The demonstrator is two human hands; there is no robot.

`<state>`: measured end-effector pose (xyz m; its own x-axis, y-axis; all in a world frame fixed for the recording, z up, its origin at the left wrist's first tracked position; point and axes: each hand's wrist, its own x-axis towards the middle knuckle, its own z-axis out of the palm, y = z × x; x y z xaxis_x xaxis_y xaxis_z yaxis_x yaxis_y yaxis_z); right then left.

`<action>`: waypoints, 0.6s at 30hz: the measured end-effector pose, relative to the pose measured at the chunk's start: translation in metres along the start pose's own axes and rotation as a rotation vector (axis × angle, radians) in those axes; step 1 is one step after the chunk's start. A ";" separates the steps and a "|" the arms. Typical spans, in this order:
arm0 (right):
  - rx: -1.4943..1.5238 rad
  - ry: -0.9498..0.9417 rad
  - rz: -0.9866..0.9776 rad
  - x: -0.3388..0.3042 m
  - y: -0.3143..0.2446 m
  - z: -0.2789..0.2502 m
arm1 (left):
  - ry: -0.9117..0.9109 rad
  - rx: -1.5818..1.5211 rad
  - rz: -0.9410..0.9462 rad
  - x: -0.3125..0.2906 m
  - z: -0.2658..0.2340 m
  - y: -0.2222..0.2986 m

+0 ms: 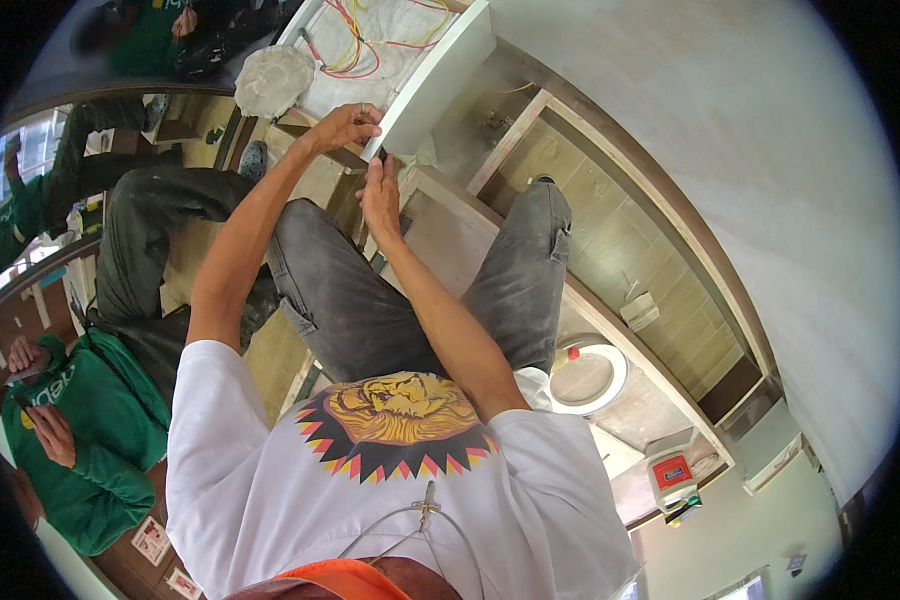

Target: The person sands the edges and corners of a white cabinet using a sanding block. They work on multiple sections of the cabinet, including the top edge and side panels, while seated on the floor.

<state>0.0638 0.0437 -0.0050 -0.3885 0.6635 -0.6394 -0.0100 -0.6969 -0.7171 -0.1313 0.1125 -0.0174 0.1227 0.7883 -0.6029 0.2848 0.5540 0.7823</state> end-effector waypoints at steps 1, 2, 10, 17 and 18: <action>-0.007 0.005 0.001 -0.002 0.004 0.006 | 0.011 -0.004 0.009 -0.001 0.000 -0.002; -0.017 0.035 -0.041 -0.002 0.006 0.011 | 0.043 0.025 0.005 -0.002 0.000 -0.004; -0.192 0.165 -0.168 0.001 0.022 0.027 | 0.020 0.065 0.030 -0.009 -0.003 -0.007; -0.181 0.176 -0.168 -0.003 0.012 0.028 | 0.042 0.029 0.006 -0.004 -0.004 -0.012; -0.219 0.204 -0.198 -0.001 0.012 0.027 | 0.048 0.027 0.014 -0.005 -0.002 -0.011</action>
<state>0.0391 0.0275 -0.0054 -0.2062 0.8359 -0.5087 0.1398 -0.4894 -0.8608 -0.1374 0.1028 -0.0222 0.0817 0.8083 -0.5831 0.3087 0.5357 0.7859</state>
